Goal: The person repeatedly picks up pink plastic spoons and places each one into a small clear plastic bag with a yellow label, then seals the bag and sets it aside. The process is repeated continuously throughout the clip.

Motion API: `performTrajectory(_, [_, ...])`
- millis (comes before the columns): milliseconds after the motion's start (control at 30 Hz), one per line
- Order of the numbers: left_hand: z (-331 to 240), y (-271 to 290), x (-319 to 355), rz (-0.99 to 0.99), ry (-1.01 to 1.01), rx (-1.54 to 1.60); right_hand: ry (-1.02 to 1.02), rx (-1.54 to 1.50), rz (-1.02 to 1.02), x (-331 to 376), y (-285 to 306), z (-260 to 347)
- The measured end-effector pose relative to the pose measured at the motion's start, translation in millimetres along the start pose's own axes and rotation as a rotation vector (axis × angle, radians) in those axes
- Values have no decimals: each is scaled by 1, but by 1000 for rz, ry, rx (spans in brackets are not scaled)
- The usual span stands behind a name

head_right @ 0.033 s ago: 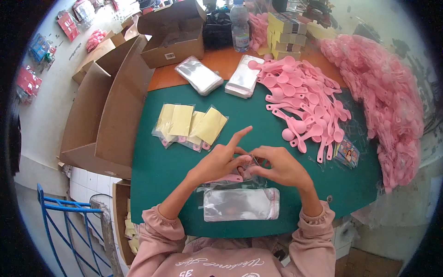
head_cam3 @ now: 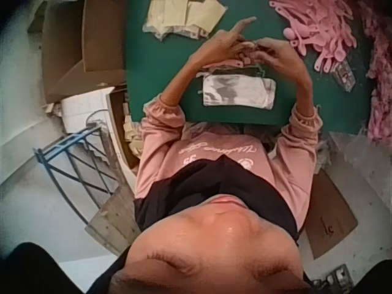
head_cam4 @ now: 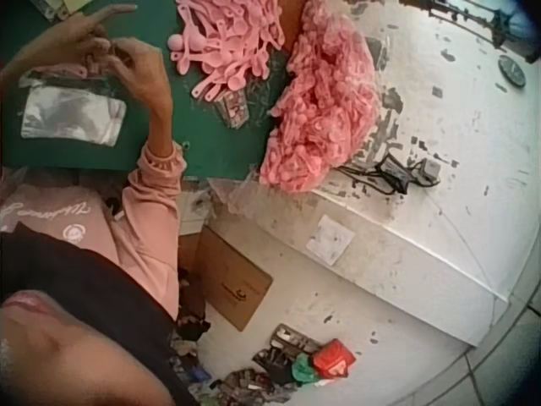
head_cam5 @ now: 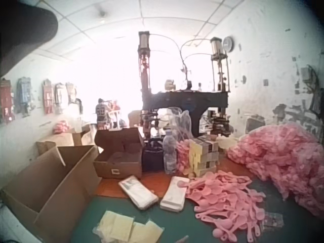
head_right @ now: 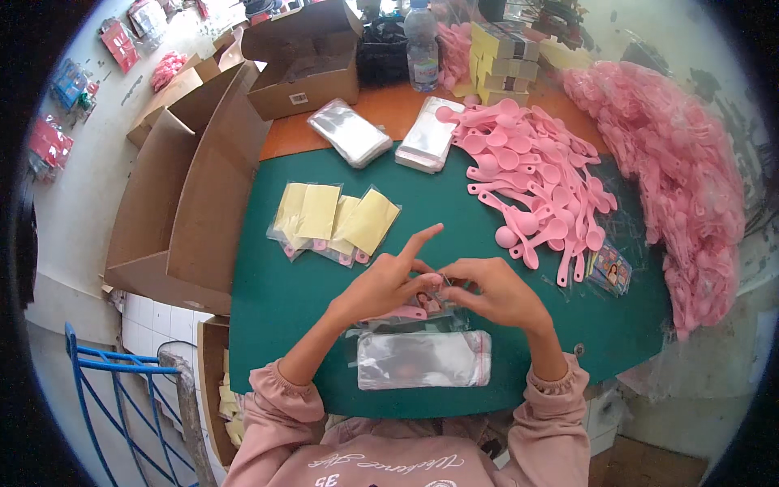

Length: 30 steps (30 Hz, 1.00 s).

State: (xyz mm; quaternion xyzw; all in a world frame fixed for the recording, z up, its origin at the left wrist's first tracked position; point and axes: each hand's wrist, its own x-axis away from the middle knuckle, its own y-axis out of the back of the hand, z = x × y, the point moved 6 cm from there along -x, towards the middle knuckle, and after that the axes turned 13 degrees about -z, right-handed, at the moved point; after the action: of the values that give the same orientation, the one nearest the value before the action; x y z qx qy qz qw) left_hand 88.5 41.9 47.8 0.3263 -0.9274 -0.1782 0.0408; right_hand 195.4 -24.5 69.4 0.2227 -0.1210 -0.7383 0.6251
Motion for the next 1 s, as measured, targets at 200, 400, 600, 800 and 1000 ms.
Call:
performTrajectory(200, [10, 6, 1, 176, -55, -167, -238, -31, 91, 5, -1, -35])
performTrajectory(400, [39, 27, 11, 353, -82, -119, -211, -268, 35, -3, -4, -25])
performTrajectory(600, [36, 24, 16, 337, 50, 167, -369, -191, -36, -3, 6, -41])
performTrajectory(800, [58, 34, 6, -379, 31, 312, -187, 47, -453, -25, 44, -28])
performTrajectory(1000, [59, -6, 18, -16, 502, 854, 216, 351, -147, -23, -4, 9])
